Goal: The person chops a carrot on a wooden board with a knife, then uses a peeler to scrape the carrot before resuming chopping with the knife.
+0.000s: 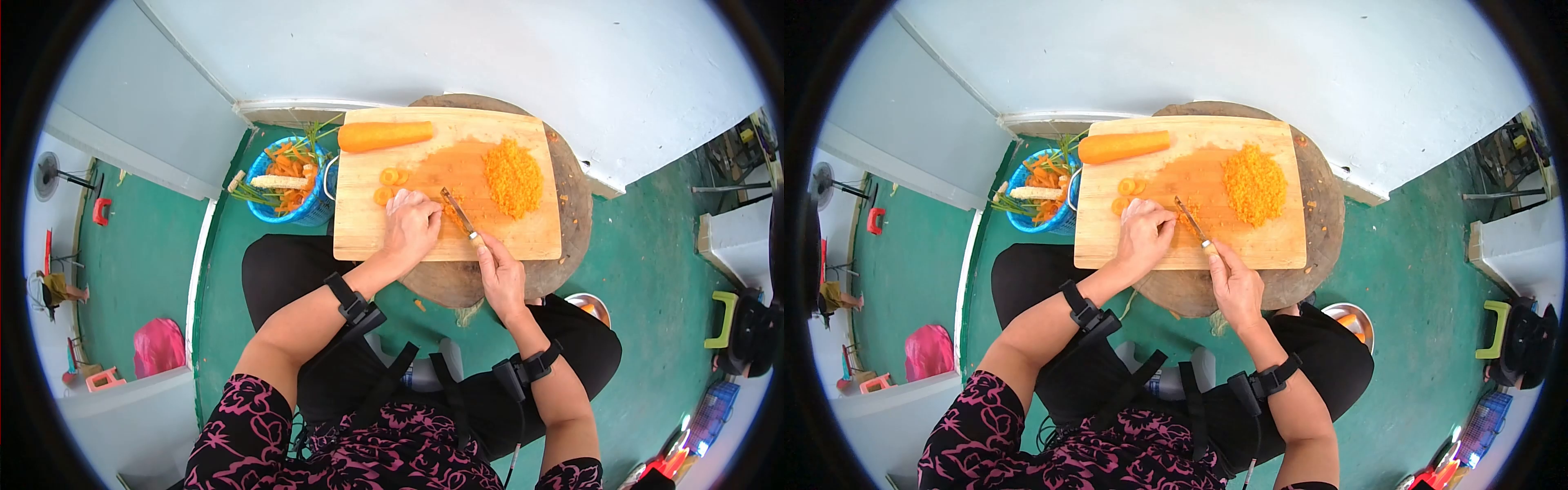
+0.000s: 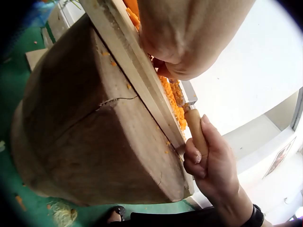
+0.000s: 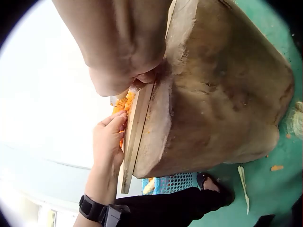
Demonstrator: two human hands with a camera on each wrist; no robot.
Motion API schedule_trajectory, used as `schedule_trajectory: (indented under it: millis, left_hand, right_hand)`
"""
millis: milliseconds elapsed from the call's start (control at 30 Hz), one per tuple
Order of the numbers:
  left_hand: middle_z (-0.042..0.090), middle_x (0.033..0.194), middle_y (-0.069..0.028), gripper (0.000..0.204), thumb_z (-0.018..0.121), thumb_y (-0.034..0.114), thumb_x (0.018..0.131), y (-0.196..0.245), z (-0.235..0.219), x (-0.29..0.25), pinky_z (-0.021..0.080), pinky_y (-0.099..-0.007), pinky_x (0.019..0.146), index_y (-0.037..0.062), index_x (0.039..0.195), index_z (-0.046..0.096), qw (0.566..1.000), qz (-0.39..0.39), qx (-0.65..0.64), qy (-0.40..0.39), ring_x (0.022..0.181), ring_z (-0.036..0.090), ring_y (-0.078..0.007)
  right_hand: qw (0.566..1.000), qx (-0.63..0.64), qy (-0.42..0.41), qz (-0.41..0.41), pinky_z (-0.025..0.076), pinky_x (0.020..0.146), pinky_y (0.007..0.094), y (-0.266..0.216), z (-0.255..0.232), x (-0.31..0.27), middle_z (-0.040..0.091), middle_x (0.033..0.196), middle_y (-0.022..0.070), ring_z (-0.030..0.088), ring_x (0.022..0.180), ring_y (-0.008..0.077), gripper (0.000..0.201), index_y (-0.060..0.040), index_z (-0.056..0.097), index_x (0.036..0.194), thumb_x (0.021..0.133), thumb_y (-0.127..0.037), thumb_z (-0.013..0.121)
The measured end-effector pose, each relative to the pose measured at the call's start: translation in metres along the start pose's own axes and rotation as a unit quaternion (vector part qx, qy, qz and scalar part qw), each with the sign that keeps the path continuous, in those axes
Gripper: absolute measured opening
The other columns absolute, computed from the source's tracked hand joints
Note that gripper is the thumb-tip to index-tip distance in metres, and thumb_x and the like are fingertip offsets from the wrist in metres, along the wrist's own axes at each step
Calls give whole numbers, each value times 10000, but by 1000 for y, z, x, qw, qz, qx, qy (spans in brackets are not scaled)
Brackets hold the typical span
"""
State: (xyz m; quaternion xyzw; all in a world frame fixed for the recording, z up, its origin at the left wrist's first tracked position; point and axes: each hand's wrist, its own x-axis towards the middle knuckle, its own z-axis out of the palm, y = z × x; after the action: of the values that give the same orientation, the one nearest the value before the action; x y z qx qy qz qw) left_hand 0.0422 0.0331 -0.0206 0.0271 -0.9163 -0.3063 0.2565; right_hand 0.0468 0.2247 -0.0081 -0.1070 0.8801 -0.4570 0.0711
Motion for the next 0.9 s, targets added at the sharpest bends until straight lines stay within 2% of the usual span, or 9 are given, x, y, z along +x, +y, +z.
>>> schedule_trajectory:
  millis: [100,300,400,500,600,700,800,900]
  left_hand:
    - [598,742,-86,35,687,87,716,-1,0,0,409,-400,721,55,730,686,1000,2,-10,-2,787,539,-291]
    - [596,730,-103,35,691,74,704,-3,0,0,415,-399,709,46,722,682,1000,5,-12,-5,765,537,-302]
    - [605,742,-107,35,687,69,703,-3,-1,-1,419,-399,714,39,720,681,1000,0,-19,-10,766,535,-305]
    - [611,754,-111,41,685,69,704,-5,-1,-2,423,-400,720,32,723,682,999,2,-36,-6,772,538,-306]
    - [615,760,-114,51,685,71,704,-4,-5,-3,430,-399,729,27,731,685,999,-3,-39,-15,785,544,-307]
    - [611,775,-114,30,673,51,702,9,-17,-3,442,-399,738,23,712,672,998,-15,-41,-44,797,546,-311]
    - [605,777,-112,21,667,39,699,10,-14,-5,449,-396,742,18,697,662,998,6,-43,-51,806,545,-310]
    - [600,769,-109,25,670,40,697,5,-10,-7,449,-397,743,17,691,662,998,24,-41,-40,812,545,-305]
  right_hand:
    - [997,-28,29,-59,524,717,383,7,5,0,681,861,163,665,805,323,320,-152,634,1151,910,-346,552]
    - [986,-153,22,-65,527,700,406,-7,4,-2,684,870,149,661,766,339,301,-173,635,1149,910,-334,547]
    - [995,-82,28,-58,526,712,401,5,6,0,685,873,148,663,787,337,317,-171,633,1153,914,-355,534]
    - [1000,-14,-1,6,525,723,396,2,0,0,685,882,149,665,810,331,328,-169,632,1154,917,-370,525]
    - [998,-49,-8,-30,518,705,336,5,2,-3,682,810,128,679,781,259,319,-105,622,1168,932,-302,536]
    - [996,-74,-9,-44,520,718,343,2,1,-4,689,864,137,681,805,270,314,-113,627,1162,930,-305,537]
    - [990,-127,5,-60,527,708,396,-2,4,-3,688,894,145,663,801,333,321,-177,632,1157,909,-356,537]
    - [986,-159,-32,-20,524,747,361,-11,0,-3,678,989,156,679,860,295,312,-115,627,1165,925,-296,542]
